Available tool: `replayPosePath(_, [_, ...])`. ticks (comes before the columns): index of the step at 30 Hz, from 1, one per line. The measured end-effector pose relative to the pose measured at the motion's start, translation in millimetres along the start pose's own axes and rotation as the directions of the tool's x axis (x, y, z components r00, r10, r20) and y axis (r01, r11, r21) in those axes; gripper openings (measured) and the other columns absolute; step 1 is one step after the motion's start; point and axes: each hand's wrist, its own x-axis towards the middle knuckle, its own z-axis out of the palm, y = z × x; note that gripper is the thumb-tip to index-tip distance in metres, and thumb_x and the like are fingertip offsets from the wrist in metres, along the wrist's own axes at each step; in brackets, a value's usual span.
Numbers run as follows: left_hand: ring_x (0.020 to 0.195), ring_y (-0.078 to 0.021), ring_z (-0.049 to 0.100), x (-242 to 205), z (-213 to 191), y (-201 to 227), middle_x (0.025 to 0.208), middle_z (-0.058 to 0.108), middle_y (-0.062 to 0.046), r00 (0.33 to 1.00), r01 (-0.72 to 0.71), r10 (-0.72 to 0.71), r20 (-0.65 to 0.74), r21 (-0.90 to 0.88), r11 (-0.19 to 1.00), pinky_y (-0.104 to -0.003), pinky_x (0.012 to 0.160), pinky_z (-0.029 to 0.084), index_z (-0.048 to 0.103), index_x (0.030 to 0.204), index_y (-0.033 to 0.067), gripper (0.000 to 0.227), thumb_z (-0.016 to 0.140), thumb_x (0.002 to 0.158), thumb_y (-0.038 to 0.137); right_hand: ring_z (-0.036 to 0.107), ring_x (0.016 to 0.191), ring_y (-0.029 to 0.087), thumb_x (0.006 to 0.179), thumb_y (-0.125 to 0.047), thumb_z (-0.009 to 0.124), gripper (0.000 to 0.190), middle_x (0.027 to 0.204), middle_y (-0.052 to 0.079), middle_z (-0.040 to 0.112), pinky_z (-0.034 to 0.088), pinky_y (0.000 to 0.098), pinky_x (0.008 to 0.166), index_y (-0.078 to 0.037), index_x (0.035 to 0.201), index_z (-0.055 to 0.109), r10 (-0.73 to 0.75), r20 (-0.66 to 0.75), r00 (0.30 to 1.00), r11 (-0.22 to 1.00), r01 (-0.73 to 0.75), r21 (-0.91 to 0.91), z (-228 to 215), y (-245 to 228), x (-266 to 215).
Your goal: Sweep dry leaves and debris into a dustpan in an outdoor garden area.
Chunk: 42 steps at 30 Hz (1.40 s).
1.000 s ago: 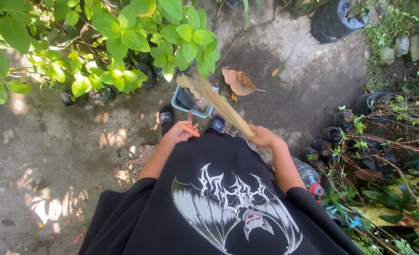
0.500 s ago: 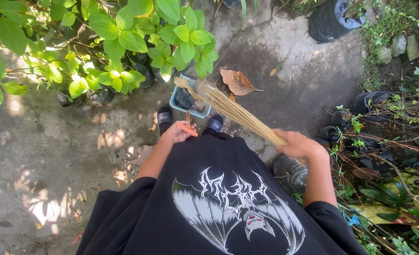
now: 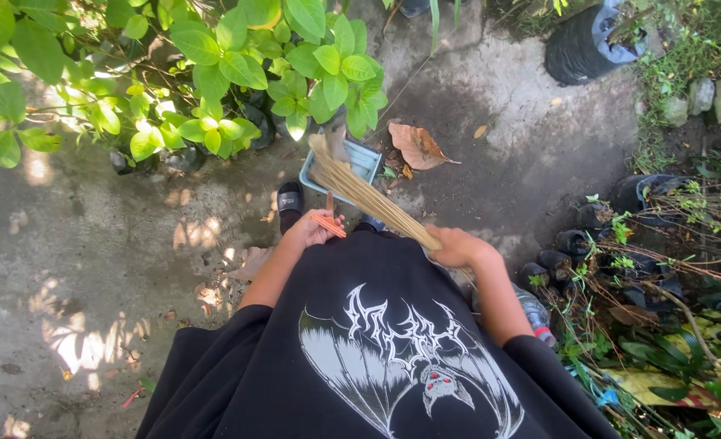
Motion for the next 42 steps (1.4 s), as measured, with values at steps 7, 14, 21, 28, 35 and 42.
replayPosePath(7, [0.089, -0.0273, 0.070, 10, -5, 0, 0.110, 0.067, -0.017, 0.997, 0.049, -0.048, 0.054, -0.019, 0.999, -0.045, 0.093, 0.062, 0.044, 0.095, -0.0007, 0.018, 0.055, 0.100, 0.014, 0.075, 0.084, 0.028, 0.087, -0.028, 0.065, 0.072, 0.117, 0.014, 0.073, 0.060, 0.0391, 0.081, -0.026, 0.155, 0.041, 0.168, 0.142, 0.975, 0.972, -0.188, 0.143, -42, 8, -77])
replayPosePath(14, [0.088, -0.0259, 0.070, 0, 7, 8, 0.108, 0.066, -0.017, 0.999, 0.053, -0.053, -0.005, -0.021, 0.998, -0.045, 0.092, 0.062, 0.049, 0.108, -0.0050, 0.020, 0.053, 0.099, 0.012, 0.075, 0.082, 0.029, 0.087, -0.025, 0.066, 0.074, 0.113, 0.013, 0.073, 0.061, 0.0396, 0.080, -0.032, 0.156, 0.039, 0.233, 0.127, 0.964, 0.962, -0.248, 0.116, -76, -2, -97])
replayPosePath(21, [0.089, -0.0232, 0.069, 4, 3, 3, 0.108, 0.066, -0.017, 1.000, 0.024, -0.024, 0.002, -0.027, 0.999, -0.046, 0.091, 0.062, 0.049, 0.107, -0.0006, 0.017, 0.053, 0.099, 0.014, 0.065, 0.116, 0.039, 0.085, -0.030, 0.065, 0.076, 0.123, 0.022, 0.068, 0.051, 0.0460, 0.101, -0.023, 0.155, 0.036, 0.063, -0.025, 0.998, 0.997, -0.062, 0.039, -18, 7, -4])
replayPosePath(28, [0.090, -0.0289, 0.070, 1, 6, 6, 0.103, 0.066, -0.016, 0.997, 0.075, -0.075, 0.008, -0.008, 0.997, -0.044, 0.090, 0.062, 0.055, 0.104, -0.0049, 0.018, 0.053, 0.097, 0.012, 0.070, 0.103, 0.036, 0.084, -0.026, 0.066, 0.074, 0.113, 0.023, 0.071, 0.054, 0.0442, 0.093, -0.020, 0.153, 0.042, -0.002, 0.020, 1.000, 0.998, 0.001, 0.056, 4, 19, 5])
replayPosePath(35, [0.091, -0.0301, 0.070, -1, 11, 14, 0.099, 0.067, -0.014, 0.993, 0.115, -0.116, 0.026, 0.045, 0.992, -0.047, 0.090, 0.062, 0.054, 0.106, -0.0065, 0.022, 0.054, 0.095, 0.013, 0.062, 0.058, 0.018, 0.082, -0.015, 0.064, 0.075, 0.088, 0.012, 0.071, 0.056, 0.0350, 0.061, -0.025, 0.154, 0.045, 0.072, 0.152, 0.986, 0.896, -0.131, 0.424, -19, 42, -80])
replayPosePath(42, [0.093, -0.0292, 0.071, -11, 14, 21, 0.095, 0.067, -0.014, 0.994, 0.107, -0.109, 0.016, 0.074, 0.991, -0.044, 0.096, 0.060, 0.054, 0.110, -0.0063, 0.022, 0.055, 0.098, 0.012, 0.059, 0.057, 0.017, 0.080, -0.009, 0.066, 0.078, 0.080, 0.007, 0.067, 0.054, 0.0337, 0.057, -0.031, 0.153, 0.046, 0.213, 0.093, 0.973, 0.726, -0.221, 0.652, 8, 81, -130])
